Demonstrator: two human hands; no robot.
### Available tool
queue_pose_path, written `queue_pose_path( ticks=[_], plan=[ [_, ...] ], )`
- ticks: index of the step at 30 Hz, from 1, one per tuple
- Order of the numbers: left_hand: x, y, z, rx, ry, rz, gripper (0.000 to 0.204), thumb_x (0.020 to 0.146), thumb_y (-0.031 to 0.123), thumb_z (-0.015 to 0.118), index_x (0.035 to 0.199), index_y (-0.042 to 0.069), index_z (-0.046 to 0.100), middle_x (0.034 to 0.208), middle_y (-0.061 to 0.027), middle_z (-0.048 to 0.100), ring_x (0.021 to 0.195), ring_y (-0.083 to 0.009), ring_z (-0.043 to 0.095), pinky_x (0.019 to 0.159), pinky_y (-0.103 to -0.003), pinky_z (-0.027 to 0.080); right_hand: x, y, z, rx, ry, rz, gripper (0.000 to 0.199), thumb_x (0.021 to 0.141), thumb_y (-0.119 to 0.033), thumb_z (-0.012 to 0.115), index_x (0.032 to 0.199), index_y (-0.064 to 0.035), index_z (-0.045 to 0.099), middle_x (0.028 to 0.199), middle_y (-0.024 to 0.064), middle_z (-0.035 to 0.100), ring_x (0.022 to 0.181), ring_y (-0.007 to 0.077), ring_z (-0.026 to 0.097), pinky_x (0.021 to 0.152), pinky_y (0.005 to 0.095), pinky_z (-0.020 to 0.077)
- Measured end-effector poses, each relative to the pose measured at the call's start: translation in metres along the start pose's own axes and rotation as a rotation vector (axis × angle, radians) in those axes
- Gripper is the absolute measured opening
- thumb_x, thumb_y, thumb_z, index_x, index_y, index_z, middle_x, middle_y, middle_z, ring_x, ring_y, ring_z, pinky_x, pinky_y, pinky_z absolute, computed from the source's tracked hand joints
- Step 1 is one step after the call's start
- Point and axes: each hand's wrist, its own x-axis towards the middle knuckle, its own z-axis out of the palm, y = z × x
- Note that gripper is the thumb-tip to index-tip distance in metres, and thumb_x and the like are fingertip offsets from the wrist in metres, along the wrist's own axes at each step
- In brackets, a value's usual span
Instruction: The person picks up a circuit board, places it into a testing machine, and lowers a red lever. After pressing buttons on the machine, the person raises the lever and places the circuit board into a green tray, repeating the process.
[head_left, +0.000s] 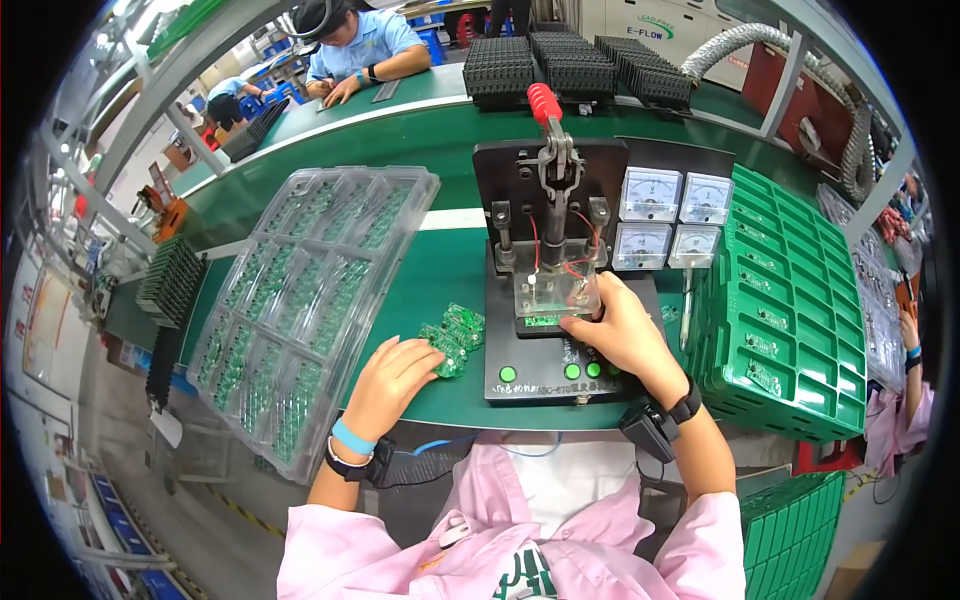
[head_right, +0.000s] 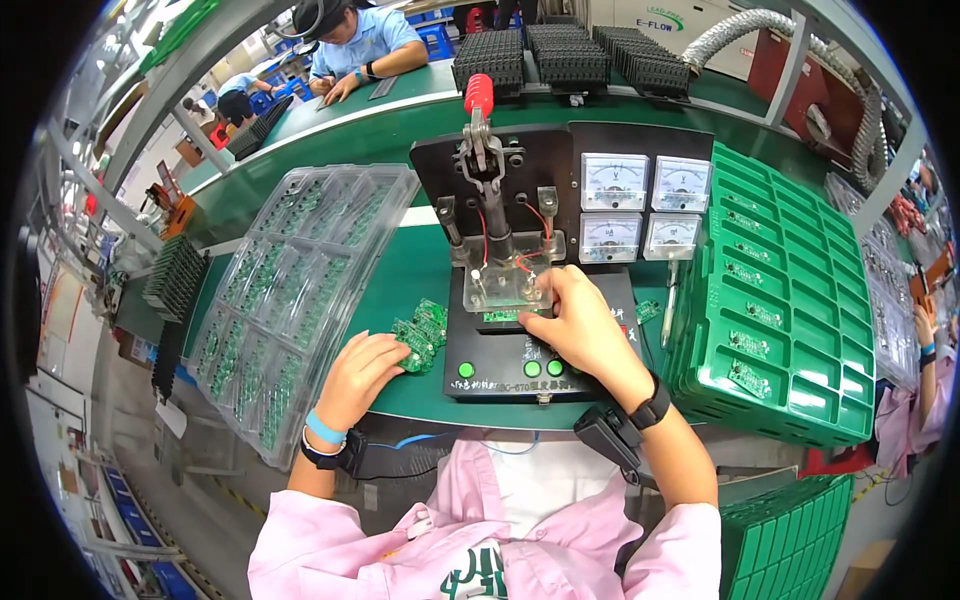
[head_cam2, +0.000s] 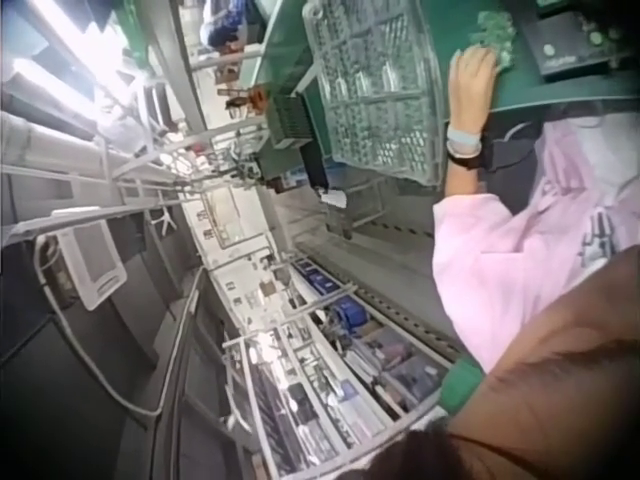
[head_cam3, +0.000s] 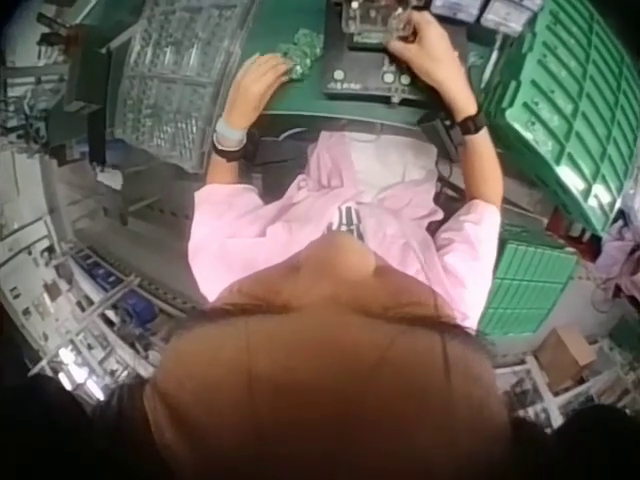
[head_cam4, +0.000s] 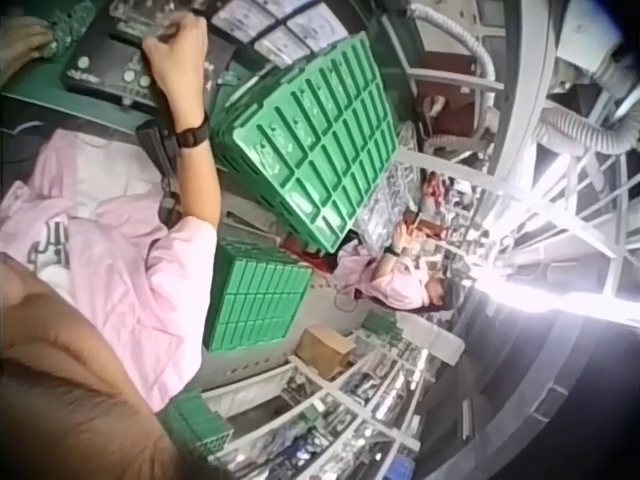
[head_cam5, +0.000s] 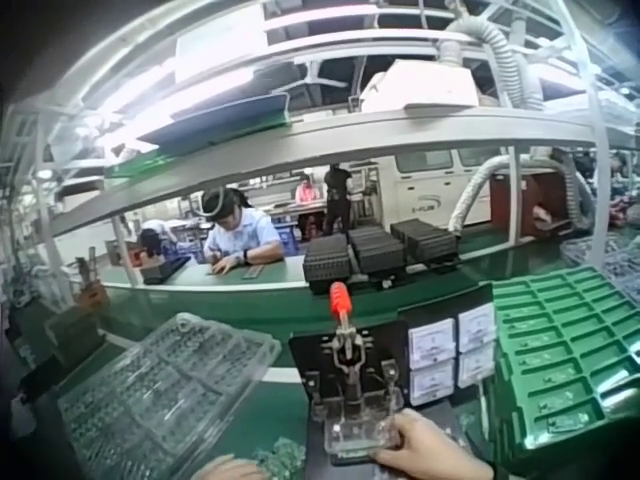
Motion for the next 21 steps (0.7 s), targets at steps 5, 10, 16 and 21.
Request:
queue_pose_path(
  ticks=[5,10,16,21],
  plan=[
    [0.038,0.033,-0.005,-0.226,0.126,-0.04,0.031,0.079,0.004,0.067,0.109,0.004,0.067,0.109,-0.0102,0.067,0.098,-0.027,0.066,0.084,-0.038,0.054,0.004,0.01,0.007,0.041,0.014,0.027,0.027,0.075,-0.009,0.073,0.096,0.0034,0.063,0.085,0.0111,0.057,0.072,0.0193,0.055,0.069,0.0318,0.0469],
    [0.09,0.061,0.017,-0.057,0.217,0.245,0.034,0.073,0.0,0.064,0.108,0.0,0.067,0.106,-0.0132,0.069,0.096,-0.0276,0.068,0.08,-0.035,0.057,0.002,0.013,0.005,0.015,0.148,-0.081,0.02,0.074,-0.004,0.07,0.091,0.0035,0.063,0.085,0.0125,0.061,0.067,0.0189,0.058,0.065,0.0307,0.0483],
    [0.109,0.071,0.049,-0.035,0.141,0.168,0.037,0.073,-0.003,0.062,0.11,-0.003,0.065,0.108,-0.0149,0.068,0.102,-0.0296,0.067,0.085,-0.035,0.055,-0.02,0.022,-0.015,-0.054,0.245,-0.045,0.016,0.074,0.002,0.067,0.088,0.0028,0.062,0.076,0.0109,0.063,0.059,0.0174,0.059,0.058,0.0294,0.0484],
    [0.114,0.072,0.056,-0.048,0.106,0.181,0.038,0.078,0.004,0.065,0.115,-0.005,0.062,0.11,-0.0174,0.066,0.11,-0.0322,0.062,0.091,-0.037,0.052,-0.067,-0.007,-0.062,-0.09,0.342,-0.029,0.014,0.075,0.005,0.063,0.088,0.0011,0.062,0.07,0.0073,0.061,0.06,0.0132,0.058,0.055,0.0267,0.0464]
  ],
)
